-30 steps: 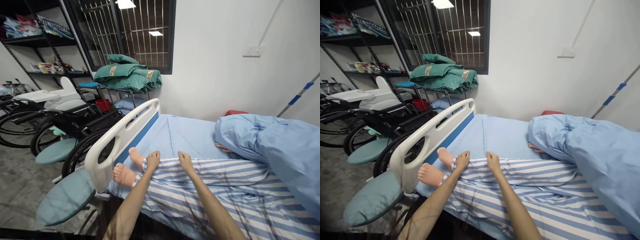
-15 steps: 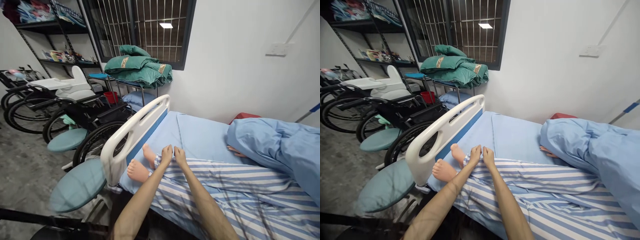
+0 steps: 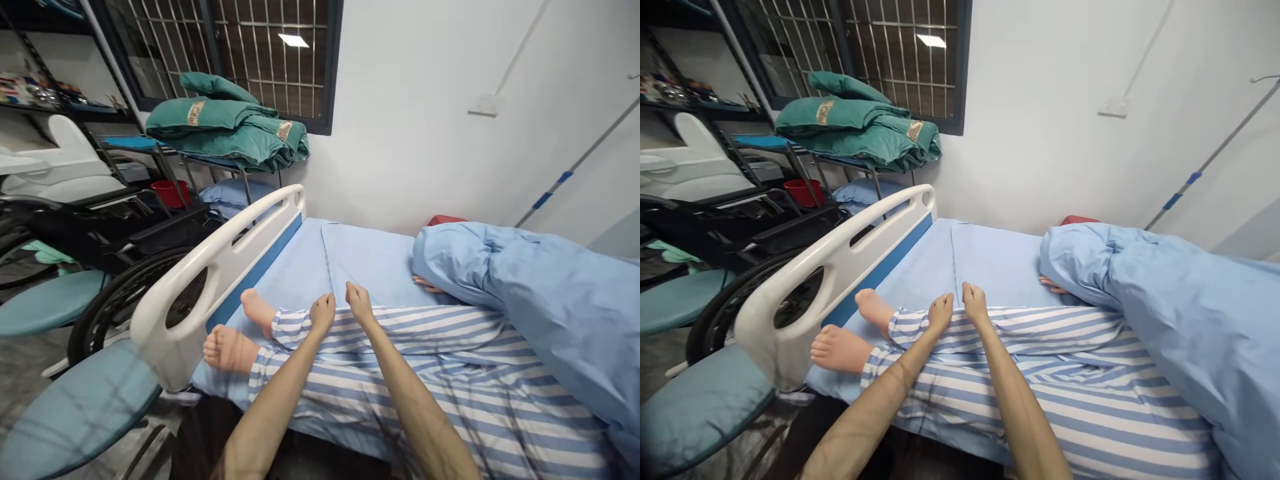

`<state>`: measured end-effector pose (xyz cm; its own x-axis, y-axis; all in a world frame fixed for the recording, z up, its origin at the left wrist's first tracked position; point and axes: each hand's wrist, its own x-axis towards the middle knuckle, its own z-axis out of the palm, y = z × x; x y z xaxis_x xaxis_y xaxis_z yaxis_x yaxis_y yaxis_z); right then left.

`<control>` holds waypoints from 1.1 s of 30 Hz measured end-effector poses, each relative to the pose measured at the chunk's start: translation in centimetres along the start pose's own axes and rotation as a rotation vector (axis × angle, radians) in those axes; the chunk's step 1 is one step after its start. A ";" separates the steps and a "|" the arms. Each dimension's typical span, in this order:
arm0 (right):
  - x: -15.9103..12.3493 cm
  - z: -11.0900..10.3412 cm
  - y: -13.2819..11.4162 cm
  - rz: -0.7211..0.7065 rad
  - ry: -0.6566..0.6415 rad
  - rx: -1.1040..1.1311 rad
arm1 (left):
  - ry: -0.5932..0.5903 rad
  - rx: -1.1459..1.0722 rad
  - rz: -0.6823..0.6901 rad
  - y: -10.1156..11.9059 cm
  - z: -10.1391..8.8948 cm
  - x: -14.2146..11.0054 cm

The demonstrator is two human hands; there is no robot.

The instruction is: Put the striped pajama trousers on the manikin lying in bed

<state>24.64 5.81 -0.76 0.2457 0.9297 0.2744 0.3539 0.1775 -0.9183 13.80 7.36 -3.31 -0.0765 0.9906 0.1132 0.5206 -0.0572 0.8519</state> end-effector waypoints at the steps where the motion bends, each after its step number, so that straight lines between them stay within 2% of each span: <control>1: -0.1 -0.8 0.3 0.001 0.015 -0.029 | 0.003 0.005 0.001 0.2 0.2 0.0; 3: -0.4 -2.1 1.3 0.045 0.039 -0.071 | -0.011 -0.006 0.023 0.7 0.7 0.0; 6: -0.6 -3.1 2.4 0.102 0.048 -0.041 | -0.110 0.052 0.141 1.6 1.7 -0.4; 9: -0.5 -4.1 2.8 0.063 0.077 -0.003 | -0.162 0.136 0.178 2.0 2.6 -0.8; 12: -0.7 -5.6 3.3 0.074 0.124 -0.032 | -0.169 0.067 0.167 2.7 3.4 -0.8; 16: -1.1 -7.6 3.8 0.095 0.083 -0.053 | -0.215 -0.074 0.172 4.4 5.3 -1.1; 20: -1.0 -11.4 4.0 0.036 0.136 -0.043 | -0.243 -0.023 0.162 5.6 7.3 -1.9; 24: -1.7 -15.4 4.7 0.114 0.220 -0.050 | -0.255 -0.072 0.122 7.3 8.5 -1.9; 26: -2.0 -16.3 4.6 0.122 0.192 -0.049 | -0.293 -0.152 0.168 8.6 9.7 -2.3; 29: -2.1 -17.2 3.8 0.026 0.163 -0.070 | -0.379 -0.126 0.248 10.4 12.1 -3.9; 31: -2.1 -18.3 3.9 -0.017 0.216 -0.115 | -0.374 -0.036 0.248 11.3 13.5 -5.0; 33: -2.2 -19.7 4.7 0.019 0.275 -0.161 | -0.347 -0.004 0.223 12.0 14.6 -5.7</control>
<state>43.52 -1.77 -0.04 0.4803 0.8065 0.3449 0.4799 0.0875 -0.8729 32.90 2.81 -1.15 0.3296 0.9369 0.1167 0.4890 -0.2751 0.8278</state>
